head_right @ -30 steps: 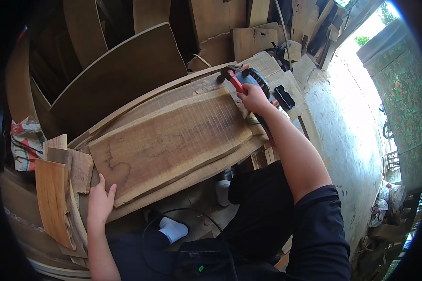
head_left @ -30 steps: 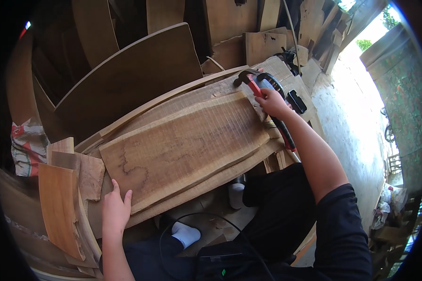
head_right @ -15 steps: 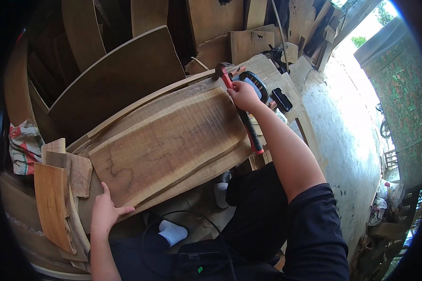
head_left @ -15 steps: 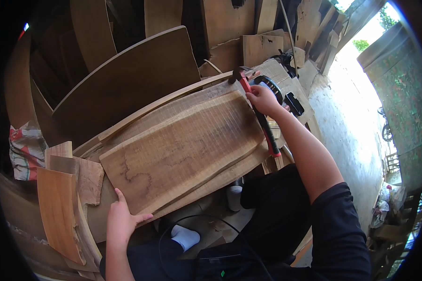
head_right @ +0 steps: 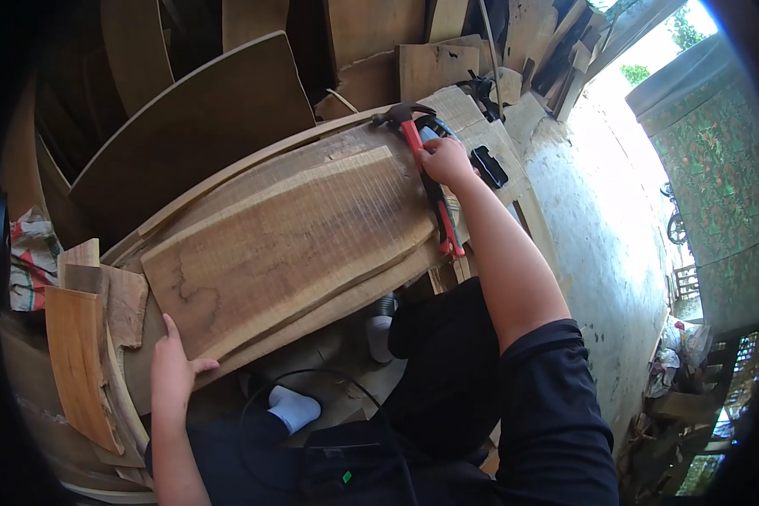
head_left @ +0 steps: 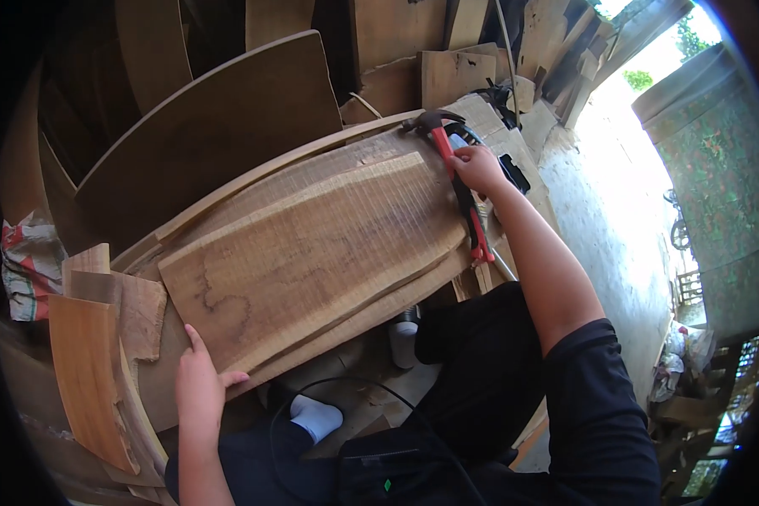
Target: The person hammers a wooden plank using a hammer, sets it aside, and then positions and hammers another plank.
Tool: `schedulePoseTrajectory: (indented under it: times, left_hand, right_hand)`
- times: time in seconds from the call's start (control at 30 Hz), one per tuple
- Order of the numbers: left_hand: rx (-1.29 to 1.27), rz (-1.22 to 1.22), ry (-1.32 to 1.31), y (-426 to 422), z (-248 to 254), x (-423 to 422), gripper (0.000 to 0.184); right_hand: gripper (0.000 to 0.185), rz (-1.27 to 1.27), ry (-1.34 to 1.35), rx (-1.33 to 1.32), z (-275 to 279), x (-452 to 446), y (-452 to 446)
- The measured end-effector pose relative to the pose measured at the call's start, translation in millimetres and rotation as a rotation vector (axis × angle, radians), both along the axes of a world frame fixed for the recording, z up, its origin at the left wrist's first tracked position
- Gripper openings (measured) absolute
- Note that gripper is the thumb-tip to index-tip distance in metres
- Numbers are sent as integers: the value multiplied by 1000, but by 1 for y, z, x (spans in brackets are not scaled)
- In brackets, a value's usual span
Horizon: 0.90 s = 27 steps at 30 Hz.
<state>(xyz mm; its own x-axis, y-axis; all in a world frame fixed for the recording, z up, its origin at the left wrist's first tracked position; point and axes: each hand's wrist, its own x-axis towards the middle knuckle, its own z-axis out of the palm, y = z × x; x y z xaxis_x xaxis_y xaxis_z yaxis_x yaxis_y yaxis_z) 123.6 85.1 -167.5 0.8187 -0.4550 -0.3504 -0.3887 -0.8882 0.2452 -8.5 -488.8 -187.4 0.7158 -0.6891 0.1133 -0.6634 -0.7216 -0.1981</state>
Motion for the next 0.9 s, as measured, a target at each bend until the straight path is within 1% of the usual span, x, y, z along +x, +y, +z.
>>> schedulePoseTrajectory:
  times: [0.03, 0.1, 0.13, 0.2, 0.23, 0.3, 0.37, 0.47, 0.53, 0.57, 0.63, 0.67, 0.73, 0.77, 0.83, 0.9]
  left_hand:
    - [-15, -14, -51, 3, -3, 1, 132]
    - [21, 9, -6, 1, 2, 7, 130]
    - [60, 36, 27, 0, 5, 10, 129]
    - [61, 36, 63, 0, 5, 11, 127]
    - [65, 31, 50, -1, 6, 8, 127]
    - [71, 30, 40, -5, 11, 1, 127]
    - [144, 19, 95, -12, 20, -9, 122]
    - [144, -23, 71, -7, 11, -15, 122]
    - [163, -6, 107, -11, 20, -14, 122]
    - [147, 15, 128, -13, 24, -14, 121]
    - [126, 37, 152, -13, 24, -14, 121]
    - [134, 21, 130, -12, 22, -14, 121]
    - [141, 10, 113, -12, 21, -15, 121]
    - [138, 17, 119, -13, 22, -15, 121]
    - [138, 20, 128, -13, 23, -14, 121]
    - [144, 43, 133, -15, 22, -13, 121]
  right_hand:
    - [39, 16, 5, 20, 1, -2, -2]
    - [35, 43, 24, 6, 3, -6, -2]
    - [35, 42, 31, 4, 14, -4, 5]
    - [39, -147, 235, 271, 32, 1, 12]
    - [39, -146, 239, 270, 32, 3, 14]
    - [47, -275, 375, 280, 33, 10, 16]
    - [50, -266, 370, 280, 29, 11, 15]
    - [58, -253, 334, 324, 27, 12, 15]
    - [60, -252, 292, 327, 27, 11, 16]
    - [60, -246, 295, 327, 26, 11, 16]
    - [46, -297, 177, 426, 23, 7, 12]
    - [46, -294, 182, 422, 22, 5, 10]
    - [47, -156, 213, 419, 16, 0, 6]
    - [47, -152, 219, 418, 12, 0, 3]
    - [52, -6, 279, 193, 4, 0, -1]
    - [50, -51, 277, 248, 9, -1, 1]
